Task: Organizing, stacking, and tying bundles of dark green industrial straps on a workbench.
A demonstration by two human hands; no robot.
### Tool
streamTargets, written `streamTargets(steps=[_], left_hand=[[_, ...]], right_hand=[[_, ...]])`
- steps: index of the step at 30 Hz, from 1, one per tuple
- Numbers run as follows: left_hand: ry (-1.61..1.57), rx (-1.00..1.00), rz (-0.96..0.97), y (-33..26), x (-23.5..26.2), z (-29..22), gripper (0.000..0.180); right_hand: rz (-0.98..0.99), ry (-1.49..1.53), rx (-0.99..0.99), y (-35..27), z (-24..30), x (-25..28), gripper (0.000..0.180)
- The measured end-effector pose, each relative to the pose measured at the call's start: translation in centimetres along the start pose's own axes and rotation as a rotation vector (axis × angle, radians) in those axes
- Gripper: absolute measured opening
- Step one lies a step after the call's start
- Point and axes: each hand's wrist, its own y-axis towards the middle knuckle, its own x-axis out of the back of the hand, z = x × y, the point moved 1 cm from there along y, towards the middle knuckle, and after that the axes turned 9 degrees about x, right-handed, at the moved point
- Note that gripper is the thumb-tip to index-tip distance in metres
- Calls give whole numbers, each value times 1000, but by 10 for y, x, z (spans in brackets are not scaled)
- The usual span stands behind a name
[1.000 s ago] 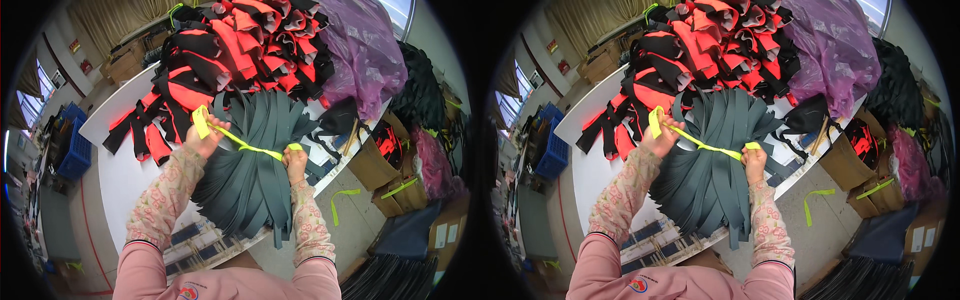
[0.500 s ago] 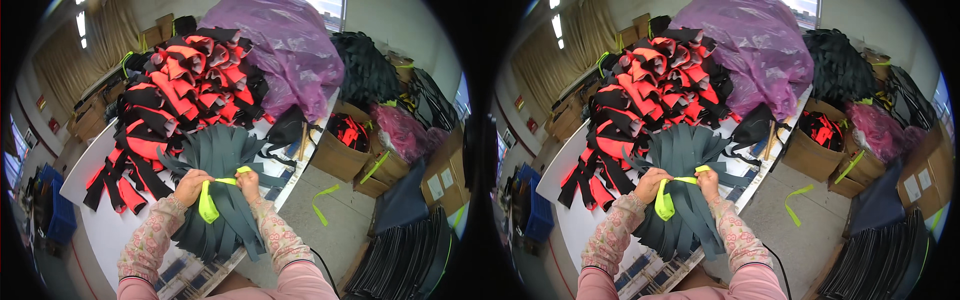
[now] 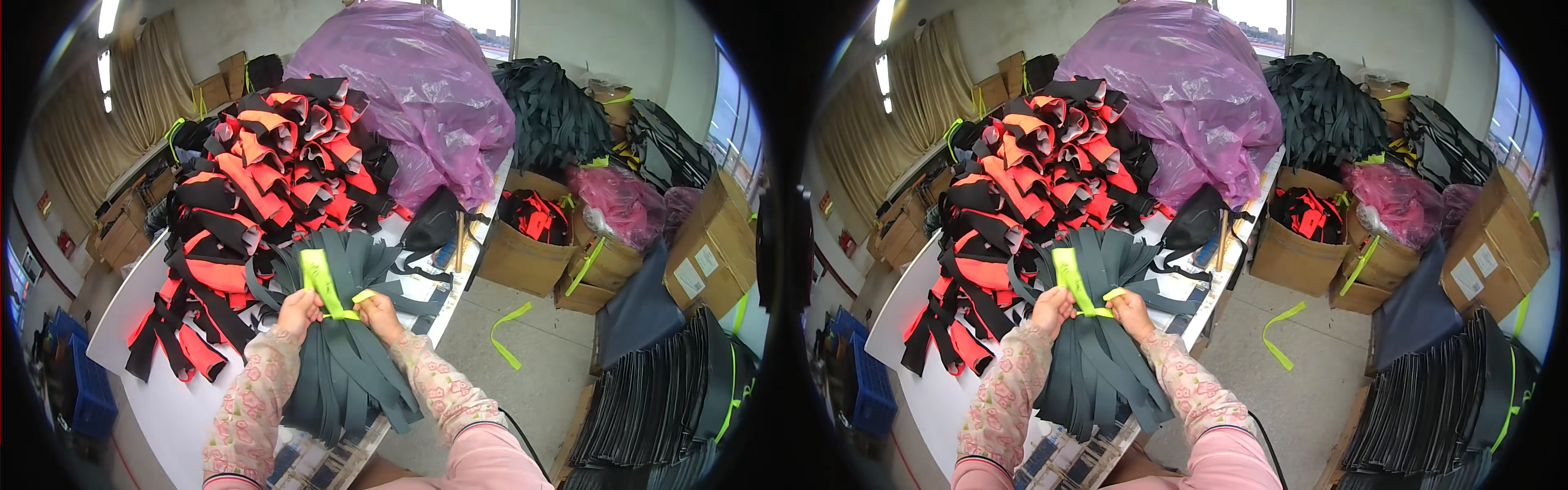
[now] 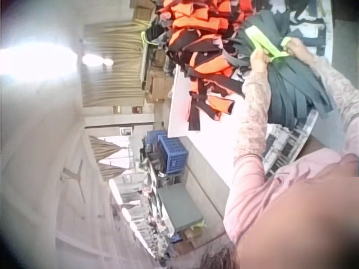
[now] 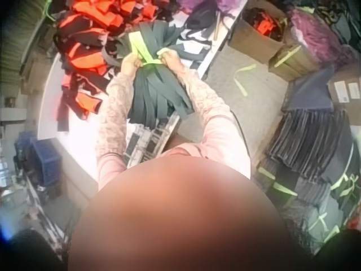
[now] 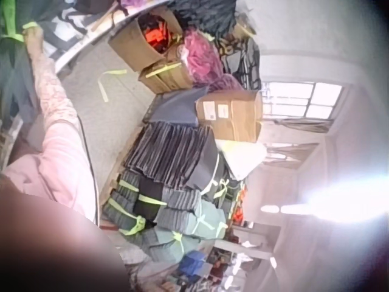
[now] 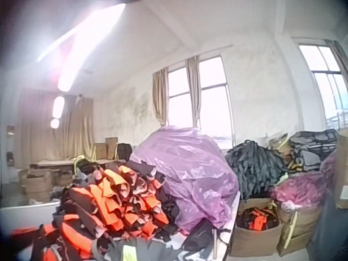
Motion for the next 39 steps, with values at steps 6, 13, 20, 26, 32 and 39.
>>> streamTargets(steps=[6, 13, 20, 26, 32, 39], left_hand=[[1129, -302, -161, -8, -50, -18, 23], [718, -134, 7, 8, -15, -3, 25], [240, 143, 58, 0, 9, -7, 20], [541, -168, 253, -4, 0, -19, 8], [1129, -758, 106, -8, -19, -19, 10], [1258, -1104, -237, -20, -15, -15, 21]], right_hand=[[231, 118, 30, 13, 84, -35, 16], [241, -624, 611, 32, 84, -77, 21], [267, -838, 199, -11, 72, -54, 22], [553, -735, 265, -11, 83, -45, 15], [461, -222, -125, 42, 37, -32, 17], [487, -320, -237, 47, 42, -44, 23]])
